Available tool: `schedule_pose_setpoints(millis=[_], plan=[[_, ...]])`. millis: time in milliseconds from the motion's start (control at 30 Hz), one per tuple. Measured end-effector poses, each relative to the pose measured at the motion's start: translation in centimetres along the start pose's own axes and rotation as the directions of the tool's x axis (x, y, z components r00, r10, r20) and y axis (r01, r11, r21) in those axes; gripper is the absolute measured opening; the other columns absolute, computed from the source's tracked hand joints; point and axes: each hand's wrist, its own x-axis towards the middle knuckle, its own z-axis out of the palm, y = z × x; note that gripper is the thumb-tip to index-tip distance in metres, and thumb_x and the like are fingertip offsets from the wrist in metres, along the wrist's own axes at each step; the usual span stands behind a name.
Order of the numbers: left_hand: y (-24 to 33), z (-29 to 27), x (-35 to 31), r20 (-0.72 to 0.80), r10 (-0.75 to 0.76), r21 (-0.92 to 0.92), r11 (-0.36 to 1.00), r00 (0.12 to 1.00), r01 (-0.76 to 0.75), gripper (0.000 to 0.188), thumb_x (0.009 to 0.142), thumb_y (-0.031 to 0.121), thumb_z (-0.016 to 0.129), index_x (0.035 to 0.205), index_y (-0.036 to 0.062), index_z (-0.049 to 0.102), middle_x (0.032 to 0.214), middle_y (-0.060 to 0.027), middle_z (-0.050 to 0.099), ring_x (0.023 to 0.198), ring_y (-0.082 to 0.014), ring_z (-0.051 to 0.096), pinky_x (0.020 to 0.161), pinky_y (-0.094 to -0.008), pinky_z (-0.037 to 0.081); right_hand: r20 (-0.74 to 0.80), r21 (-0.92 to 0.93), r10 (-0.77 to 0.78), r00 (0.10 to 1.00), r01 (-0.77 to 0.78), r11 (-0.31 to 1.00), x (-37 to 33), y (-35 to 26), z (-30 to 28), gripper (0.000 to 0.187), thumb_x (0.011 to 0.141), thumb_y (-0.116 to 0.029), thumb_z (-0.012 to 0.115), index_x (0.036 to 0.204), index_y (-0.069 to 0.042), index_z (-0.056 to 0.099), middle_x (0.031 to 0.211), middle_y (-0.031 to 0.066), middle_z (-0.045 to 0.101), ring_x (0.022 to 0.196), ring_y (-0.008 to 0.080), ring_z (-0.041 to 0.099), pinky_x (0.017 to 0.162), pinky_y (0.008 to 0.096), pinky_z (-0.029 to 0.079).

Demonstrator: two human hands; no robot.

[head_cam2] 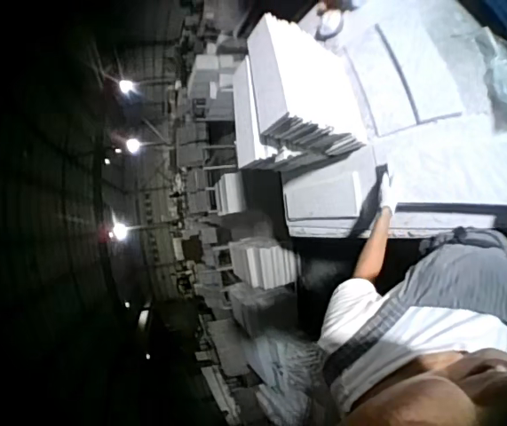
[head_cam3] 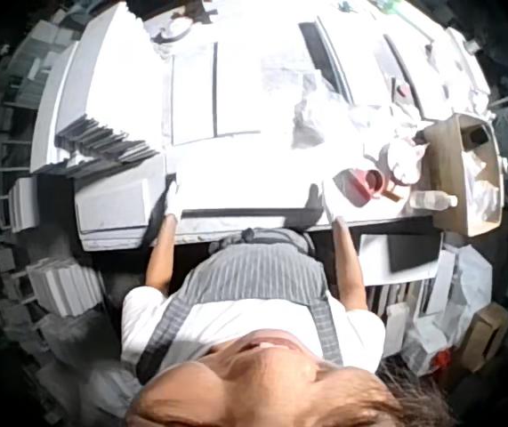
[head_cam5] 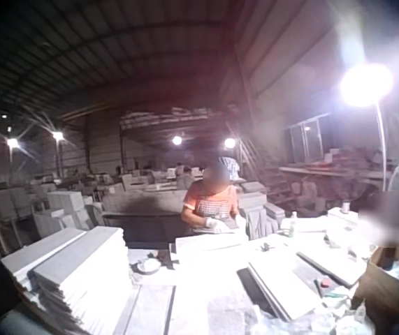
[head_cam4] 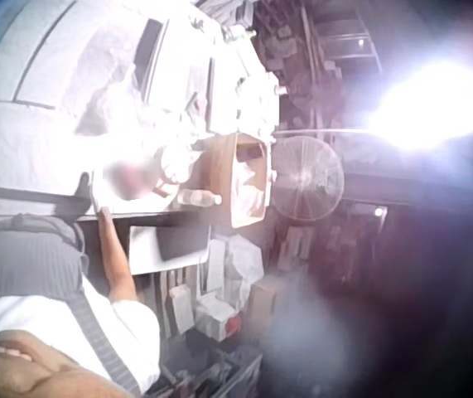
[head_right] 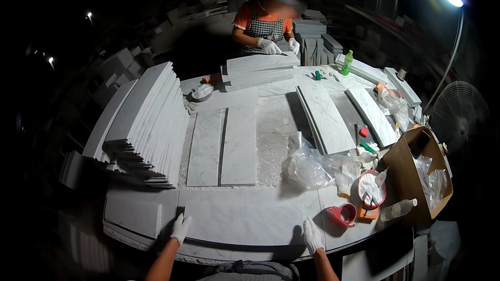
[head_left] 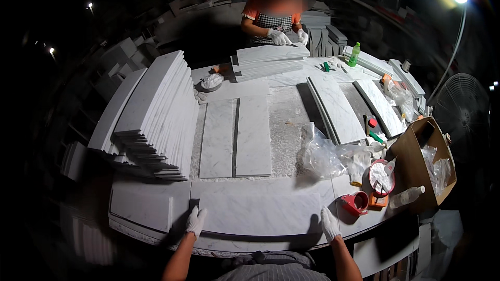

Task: The person wraps individual white rectangular tiles in plastic film at a workbench. They place each tile on a sheet of plastic, fold the film around it, and stack the wrapped tiles. A coworker is visible across the table also handling tiles.

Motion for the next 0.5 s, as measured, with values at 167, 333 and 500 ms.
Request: schedule_pose_setpoints(millis=[167,333,500], plan=[[-1.8,1.3,0.7,0.073,0.046,-0.317,0.948,0.996,-0.020,0.056,0.094,0.027,0.058,0.136,-0.0066,0.046,0.129,-0.0179,0.060,0.117,-0.0265,0.056,0.100,-0.0336,0.041,0.082,-0.308,0.126,0.989,-0.095,0.947,-0.7,-5.6,0.7,0.051,0.095,-0.049,0.050,0.098,0.002,0.056,0.101,0.0248,0.059,0.099,0.0408,0.057,0.085,0.0472,0.044],[2.7,0.4,-1.5,0.115,-0.024,-0.410,0.909,0.993,0.069,0.037,0.095,0.019,0.054,0.122,-0.0063,0.055,0.114,-0.0121,0.064,0.101,-0.0201,0.057,0.092,-0.0316,0.044,-0.004,-0.348,0.145,0.989,-0.138,0.927,-0.9,-4.5,1.7,0.067,0.090,-0.057,0.053,0.117,0.005,0.052,0.110,0.0280,0.058,0.107,0.0434,0.054,0.092,0.0480,0.042],[2.8,0.5,-1.4,0.092,0.002,-0.345,0.938,0.996,0.030,0.034,0.096,0.021,0.052,0.118,-0.0047,0.056,0.110,-0.0117,0.063,0.100,-0.0200,0.056,0.091,-0.0322,0.043,-0.080,-0.388,0.106,0.991,-0.129,0.913,-1.5,-4.1,2.2,0.074,0.089,-0.057,0.055,0.129,0.005,0.048,0.116,0.0272,0.058,0.110,0.0431,0.054,0.094,0.0468,0.043]])
